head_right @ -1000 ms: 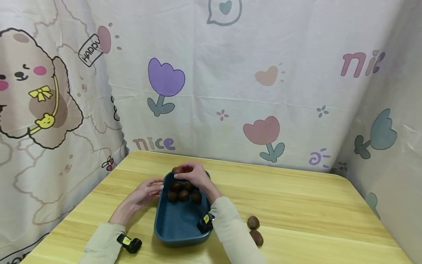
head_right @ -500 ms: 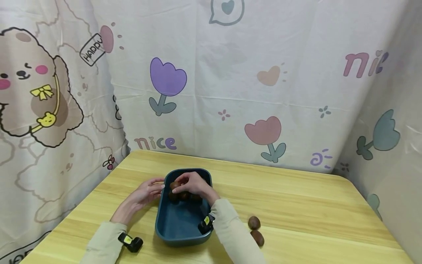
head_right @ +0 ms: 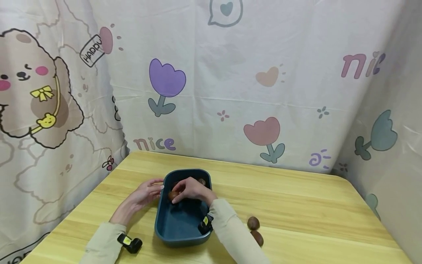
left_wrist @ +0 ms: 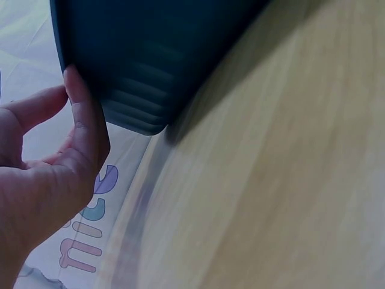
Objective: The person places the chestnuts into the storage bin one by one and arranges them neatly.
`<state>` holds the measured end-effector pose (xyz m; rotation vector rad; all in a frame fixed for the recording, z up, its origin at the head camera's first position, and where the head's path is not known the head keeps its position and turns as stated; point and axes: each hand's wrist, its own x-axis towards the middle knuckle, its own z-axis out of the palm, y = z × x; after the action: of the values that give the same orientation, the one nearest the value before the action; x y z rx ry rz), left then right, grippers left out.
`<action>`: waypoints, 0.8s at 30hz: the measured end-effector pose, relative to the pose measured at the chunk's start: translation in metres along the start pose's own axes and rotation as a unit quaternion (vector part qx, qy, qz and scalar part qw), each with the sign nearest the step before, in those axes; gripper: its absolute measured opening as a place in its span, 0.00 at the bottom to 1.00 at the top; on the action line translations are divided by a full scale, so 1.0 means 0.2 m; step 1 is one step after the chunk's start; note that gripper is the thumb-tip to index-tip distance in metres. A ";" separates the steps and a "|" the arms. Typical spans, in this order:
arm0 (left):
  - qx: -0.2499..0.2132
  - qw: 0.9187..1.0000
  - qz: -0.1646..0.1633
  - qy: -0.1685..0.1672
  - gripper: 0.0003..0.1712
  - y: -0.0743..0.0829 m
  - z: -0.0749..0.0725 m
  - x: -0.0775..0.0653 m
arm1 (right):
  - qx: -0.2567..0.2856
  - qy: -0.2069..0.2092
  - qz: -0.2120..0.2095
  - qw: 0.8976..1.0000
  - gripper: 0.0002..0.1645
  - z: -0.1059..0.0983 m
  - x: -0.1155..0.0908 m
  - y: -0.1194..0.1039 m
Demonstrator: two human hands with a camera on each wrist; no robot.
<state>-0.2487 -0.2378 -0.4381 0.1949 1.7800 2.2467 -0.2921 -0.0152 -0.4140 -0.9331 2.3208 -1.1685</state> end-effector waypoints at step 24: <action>0.005 1.000 -0.008 0.017 0.23 0.00 0.01 -0.01 | 0.048 -0.015 -0.007 0.999 0.12 0.01 -0.01 -0.02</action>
<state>-0.2468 -0.2363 -0.4367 0.1457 1.8029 2.2445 -0.2885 -0.0165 -0.4110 -0.9271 2.2168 -1.2515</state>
